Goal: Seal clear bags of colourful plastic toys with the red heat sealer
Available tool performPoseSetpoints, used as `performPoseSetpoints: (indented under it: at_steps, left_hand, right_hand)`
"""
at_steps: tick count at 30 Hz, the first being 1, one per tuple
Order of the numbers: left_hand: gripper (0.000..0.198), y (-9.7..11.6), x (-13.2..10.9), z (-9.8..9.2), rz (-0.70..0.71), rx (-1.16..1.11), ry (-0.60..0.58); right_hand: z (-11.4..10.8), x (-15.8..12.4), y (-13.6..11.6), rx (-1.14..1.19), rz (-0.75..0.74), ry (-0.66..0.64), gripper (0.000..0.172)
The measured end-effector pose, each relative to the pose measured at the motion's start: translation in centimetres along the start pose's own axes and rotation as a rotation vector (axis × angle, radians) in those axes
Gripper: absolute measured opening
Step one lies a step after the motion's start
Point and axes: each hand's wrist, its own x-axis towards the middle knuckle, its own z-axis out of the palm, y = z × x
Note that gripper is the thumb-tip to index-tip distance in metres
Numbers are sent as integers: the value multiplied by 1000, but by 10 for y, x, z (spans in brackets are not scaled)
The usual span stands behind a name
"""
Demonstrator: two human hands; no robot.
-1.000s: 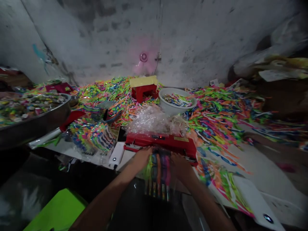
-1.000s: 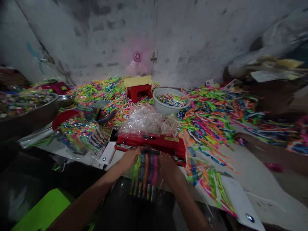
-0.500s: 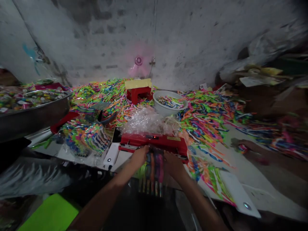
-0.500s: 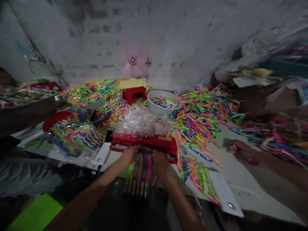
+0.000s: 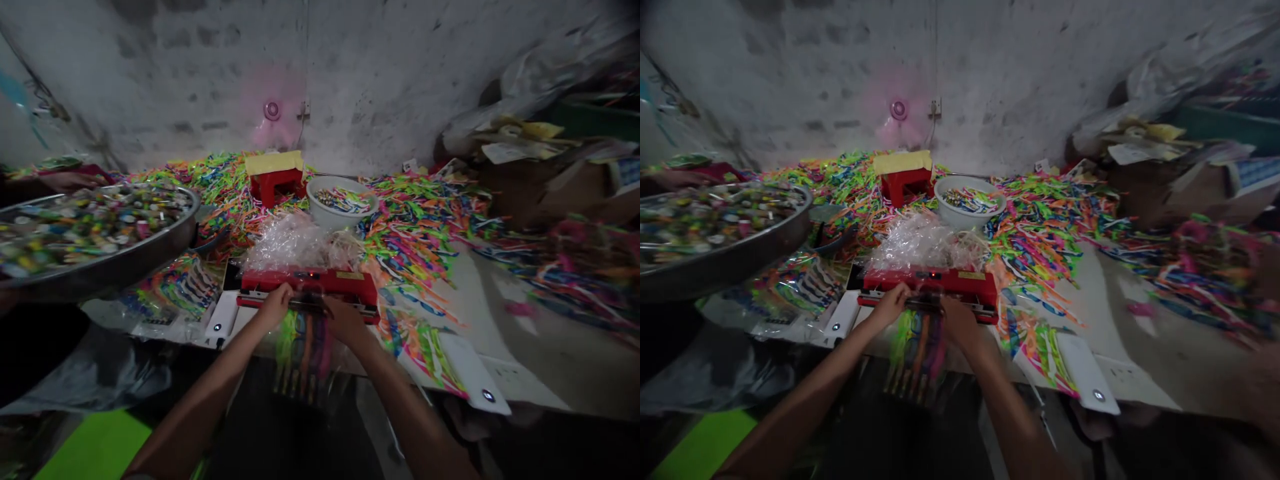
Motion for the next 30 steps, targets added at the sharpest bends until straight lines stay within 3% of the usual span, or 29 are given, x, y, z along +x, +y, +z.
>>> performPoseSetpoints:
  at_steps: [2, 10, 19, 26, 30]
  left_hand:
    - [13, 0, -3, 2, -11, 26, 9]
    - [16, -2, -8, -4, -43, -215, 62]
    - [25, 4, -5, -12, -20, -264, 216]
    - [18, 0, 8, -29, -29, -111, 168]
    - [18, -8, 7, -41, -63, 48, 137]
  right_hand:
    - [4, -2, -1, 35, -26, -13, 38]
    - [22, -4, 13, 59, -71, 26, 55]
    - [12, -2, 1, 24, 86, -80, 50]
    - [0, 7, -3, -19, 87, -50, 39]
    - [-5, 13, -6, -54, 70, -106, 34]
